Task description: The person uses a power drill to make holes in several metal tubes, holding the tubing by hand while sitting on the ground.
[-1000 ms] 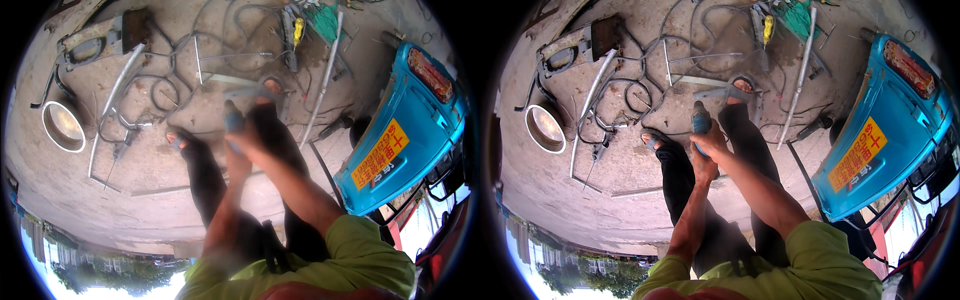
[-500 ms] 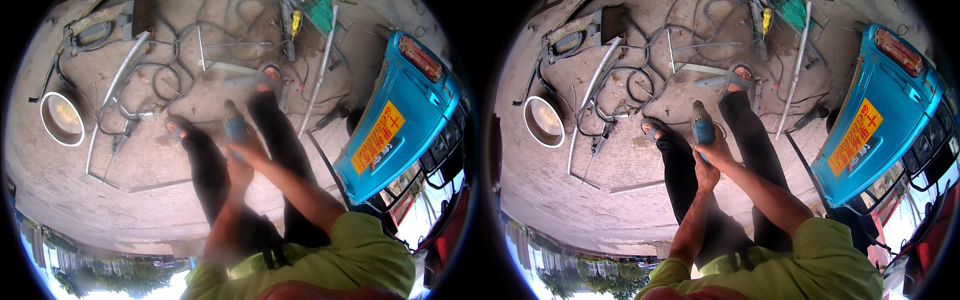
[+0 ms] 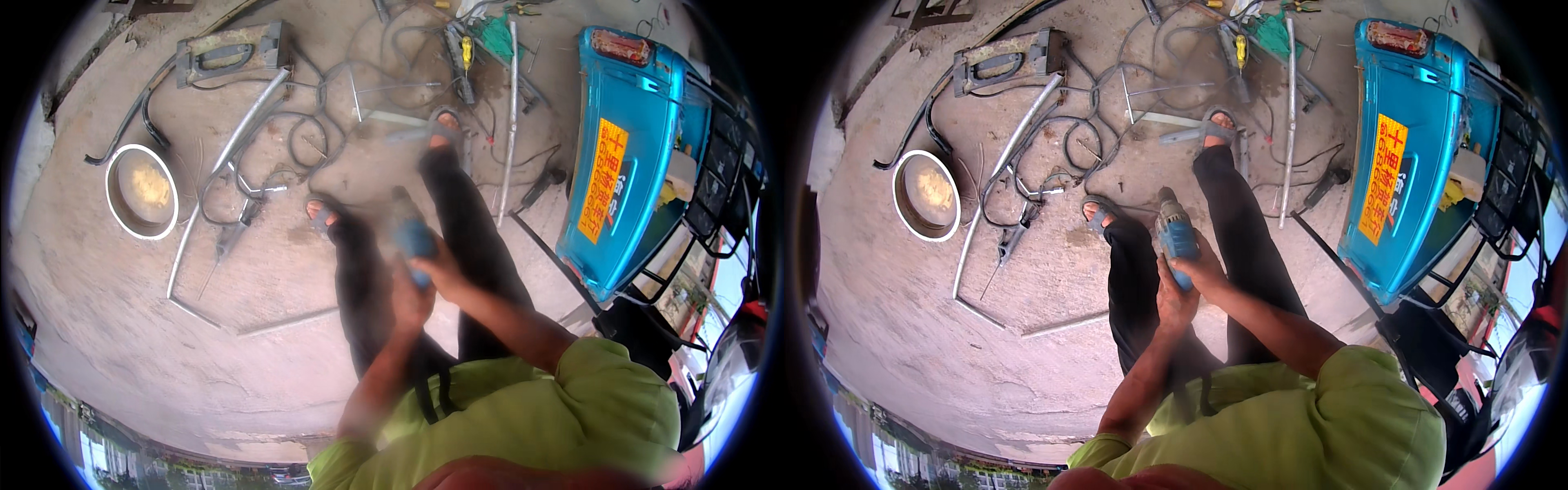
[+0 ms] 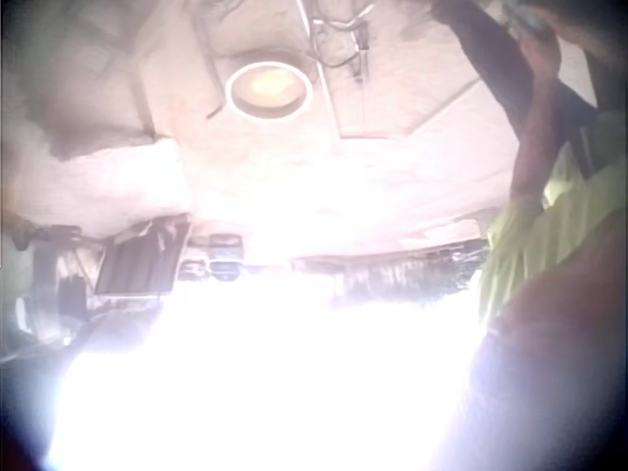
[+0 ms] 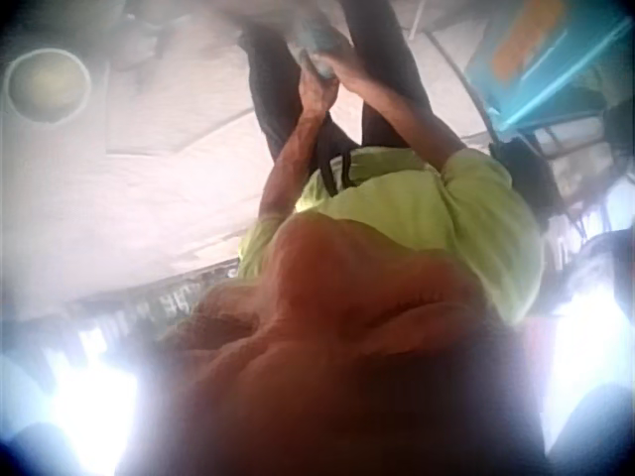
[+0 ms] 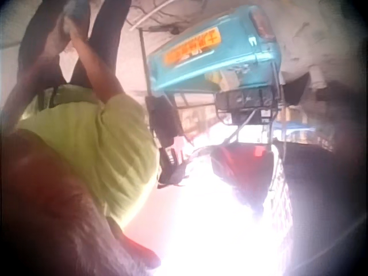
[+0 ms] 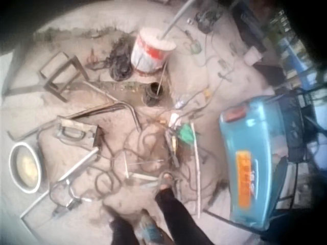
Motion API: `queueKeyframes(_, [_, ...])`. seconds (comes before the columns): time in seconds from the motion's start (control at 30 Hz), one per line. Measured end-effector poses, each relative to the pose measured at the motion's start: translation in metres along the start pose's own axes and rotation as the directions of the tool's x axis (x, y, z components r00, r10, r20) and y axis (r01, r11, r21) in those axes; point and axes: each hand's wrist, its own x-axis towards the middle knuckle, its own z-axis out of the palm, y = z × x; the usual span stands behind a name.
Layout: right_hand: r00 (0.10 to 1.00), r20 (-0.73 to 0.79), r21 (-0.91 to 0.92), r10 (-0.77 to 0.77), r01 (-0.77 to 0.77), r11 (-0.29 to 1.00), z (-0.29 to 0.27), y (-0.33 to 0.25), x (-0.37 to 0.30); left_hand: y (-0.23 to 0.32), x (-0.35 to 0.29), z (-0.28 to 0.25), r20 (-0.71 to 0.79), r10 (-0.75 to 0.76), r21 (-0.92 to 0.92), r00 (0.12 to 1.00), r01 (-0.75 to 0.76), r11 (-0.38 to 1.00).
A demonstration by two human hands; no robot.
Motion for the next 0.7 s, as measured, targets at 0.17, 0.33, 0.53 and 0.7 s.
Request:
queueKeyframes(0.17, [0.993, 0.069, 0.258, -0.092, 0.071, 0.963, 0.014, 0.027, -0.048, -0.021, -0.03, -0.046, 0.051, 0.235, 0.115, 0.971, -0.239, 0.964])
queueKeyframes(0.33, [0.986, 0.027, 0.265, -0.166, 0.153, 0.952, 0.041, 0.057, -0.096, -0.036, -0.07, -0.08, 0.041, 0.316, 0.199, 0.948, -0.318, 0.927])
queueKeyframes(0.53, [0.983, -0.04, 0.298, -0.182, 0.185, 0.936, 0.057, 0.075, -0.135, -0.051, -0.105, -0.099, 0.1, 0.368, 0.237, 0.924, -0.381, 0.894])
queueKeyframes(0.7, [0.967, -0.091, 0.387, -0.239, 0.256, 0.886, 0.059, 0.111, -0.155, -0.073, -0.128, -0.103, 0.173, 0.393, 0.251, 0.903, -0.426, 0.869])
